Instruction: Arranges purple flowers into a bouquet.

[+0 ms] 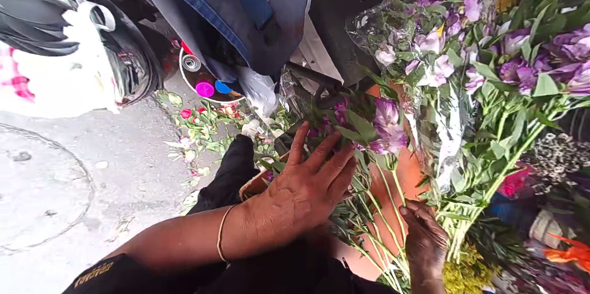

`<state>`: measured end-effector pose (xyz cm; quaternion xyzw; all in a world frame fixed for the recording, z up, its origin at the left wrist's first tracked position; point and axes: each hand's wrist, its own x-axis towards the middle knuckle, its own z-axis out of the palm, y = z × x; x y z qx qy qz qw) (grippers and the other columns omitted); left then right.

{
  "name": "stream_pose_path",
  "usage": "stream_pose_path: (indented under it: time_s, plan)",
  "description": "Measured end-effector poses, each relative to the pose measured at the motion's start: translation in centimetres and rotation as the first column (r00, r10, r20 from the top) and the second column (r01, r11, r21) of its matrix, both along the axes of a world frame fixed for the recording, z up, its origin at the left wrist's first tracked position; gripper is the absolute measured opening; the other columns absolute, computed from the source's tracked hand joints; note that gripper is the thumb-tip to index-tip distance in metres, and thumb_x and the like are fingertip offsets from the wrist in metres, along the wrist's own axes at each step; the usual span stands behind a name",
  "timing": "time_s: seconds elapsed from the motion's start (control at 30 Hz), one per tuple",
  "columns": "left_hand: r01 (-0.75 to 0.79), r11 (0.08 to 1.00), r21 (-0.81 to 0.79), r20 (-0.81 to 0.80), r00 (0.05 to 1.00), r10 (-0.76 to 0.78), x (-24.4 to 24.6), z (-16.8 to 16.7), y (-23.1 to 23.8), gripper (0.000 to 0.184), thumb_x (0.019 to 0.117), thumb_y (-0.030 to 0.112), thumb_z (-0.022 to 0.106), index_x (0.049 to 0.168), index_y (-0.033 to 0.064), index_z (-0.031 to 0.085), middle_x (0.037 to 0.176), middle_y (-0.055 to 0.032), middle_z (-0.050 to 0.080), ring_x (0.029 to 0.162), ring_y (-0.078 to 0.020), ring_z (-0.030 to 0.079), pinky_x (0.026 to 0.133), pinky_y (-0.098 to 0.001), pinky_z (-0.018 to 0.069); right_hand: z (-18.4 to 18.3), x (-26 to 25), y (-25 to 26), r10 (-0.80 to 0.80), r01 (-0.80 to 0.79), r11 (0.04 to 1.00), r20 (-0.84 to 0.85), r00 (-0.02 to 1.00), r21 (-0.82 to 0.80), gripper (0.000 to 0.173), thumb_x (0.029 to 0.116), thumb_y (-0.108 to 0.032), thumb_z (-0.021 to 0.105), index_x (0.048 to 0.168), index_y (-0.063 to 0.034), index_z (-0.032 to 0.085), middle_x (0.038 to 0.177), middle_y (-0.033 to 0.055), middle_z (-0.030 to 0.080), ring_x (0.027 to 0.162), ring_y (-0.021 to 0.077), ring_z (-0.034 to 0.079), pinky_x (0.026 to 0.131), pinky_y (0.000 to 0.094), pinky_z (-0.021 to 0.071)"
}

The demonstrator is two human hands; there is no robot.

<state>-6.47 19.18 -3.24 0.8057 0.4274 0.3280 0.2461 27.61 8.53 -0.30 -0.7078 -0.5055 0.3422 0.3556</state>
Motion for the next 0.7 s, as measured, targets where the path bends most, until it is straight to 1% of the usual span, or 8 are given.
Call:
stream_pose_path:
  time_s: [0.03,0.1,0.2,0.3,0.43,0.5,0.6,0.7]
  plan:
    - [-0.002,1.000,-0.002,0.009,1.000,0.002,-0.1,0.0,0.0,0.044,0.1057,0.042,0.051,0.130,0.0075,0.065,0.139,-0.0099,0.064,0.136,-0.0354,0.055,0.110,-0.0713,0.0310,-1.1,0.2,-0.4,-0.008,0.008,1.000,0.000,1.000,-0.015,0.019,0.0861,-0.011,0.078,0.100,-0.0233,0.081,0.106,-0.0076,0.074,0.099,0.0066,0.068,0.087,0.0217,0.0577]
    - [-0.011,1.000,-0.013,0.037,0.999,0.011,-0.3,0.0,0.1,0.044,0.1055,0.041,0.052,0.129,0.0069,0.065,0.138,-0.0106,0.065,0.135,-0.0350,0.055,0.111,-0.0711,0.0305,-2.2,0.1,-1.0,-0.007,0.007,0.999,0.006,1.000,-0.040,0.019,0.0845,-0.009,0.078,0.099,-0.0216,0.082,0.105,-0.0059,0.074,0.097,0.0075,0.068,0.085,0.0220,0.0583]
    - [-0.020,0.999,-0.026,0.081,0.996,0.022,-0.6,-0.1,0.1,0.043,0.1052,0.041,0.053,0.128,0.0074,0.065,0.135,-0.0111,0.067,0.134,-0.0343,0.056,0.112,-0.0692,0.0306,-2.3,-0.6,-0.8,-0.023,0.024,0.999,0.017,1.000,-0.038,0.018,0.0851,-0.008,0.077,0.098,-0.0199,0.082,0.105,-0.0046,0.073,0.096,0.0081,0.068,0.084,0.0217,0.0582]
    - [-0.008,0.999,-0.053,0.124,0.992,0.014,-1.2,-0.3,-0.1,0.042,0.1055,0.040,0.053,0.129,0.0077,0.065,0.134,-0.0119,0.067,0.135,-0.0331,0.055,0.114,-0.0687,0.0287,-2.3,-1.2,-0.4,-0.010,0.011,1.000,0.035,0.999,-0.022,0.018,0.0854,-0.008,0.077,0.097,-0.0203,0.082,0.105,-0.0054,0.073,0.098,0.0077,0.068,0.086,0.0217,0.0577]
    - [0.005,0.995,-0.098,0.220,0.975,0.017,-2.4,-0.2,-0.2,0.040,0.1050,0.038,0.055,0.128,0.0068,0.064,0.135,-0.0130,0.066,0.138,-0.0319,0.053,0.117,-0.0665,0.0268,-2.7,-1.0,-0.7,0.006,-0.005,1.000,0.032,0.999,-0.018,0.019,0.0868,-0.010,0.076,0.101,-0.0199,0.082,0.108,-0.0044,0.073,0.099,0.0093,0.068,0.087,0.0230,0.0580]
    - [-0.011,0.991,-0.135,0.287,0.957,0.050,-3.2,-0.1,-0.1,0.039,0.1048,0.038,0.056,0.128,0.0068,0.064,0.136,-0.0138,0.065,0.140,-0.0304,0.051,0.119,-0.0636,0.0262,-2.5,-0.8,-0.8,0.031,-0.029,0.999,0.049,0.998,-0.033,0.022,0.0868,-0.012,0.078,0.106,-0.0208,0.080,0.111,-0.0047,0.072,0.101,0.0094,0.068,0.087,0.0229,0.0582]
    - [-0.099,0.978,-0.186,0.323,0.933,0.156,-4.7,-0.3,0.3,0.038,0.1056,0.037,0.055,0.126,0.0064,0.066,0.135,-0.0149,0.066,0.138,-0.0287,0.053,0.119,-0.0590,0.0297,-2.2,0.0,-0.6,0.143,-0.137,0.990,0.175,0.974,-0.046,0.031,0.0868,-0.017,0.078,0.117,-0.0242,0.076,0.117,-0.0065,0.071,0.108,0.0082,0.067,0.094,0.0241,0.0563]
    - [-0.182,0.960,-0.213,0.271,0.933,0.237,-6.1,-0.8,0.5,0.040,0.1062,0.037,0.054,0.126,0.0054,0.067,0.133,-0.0159,0.066,0.137,-0.0292,0.054,0.118,-0.0571,0.0328,-1.9,0.2,-0.3,0.233,-0.240,0.971,0.350,0.907,-0.027,0.026,0.0882,-0.023,0.077,0.113,-0.0173,0.077,0.115,-0.0021,0.072,0.109,0.0061,0.066,0.097,0.0216,0.0529]
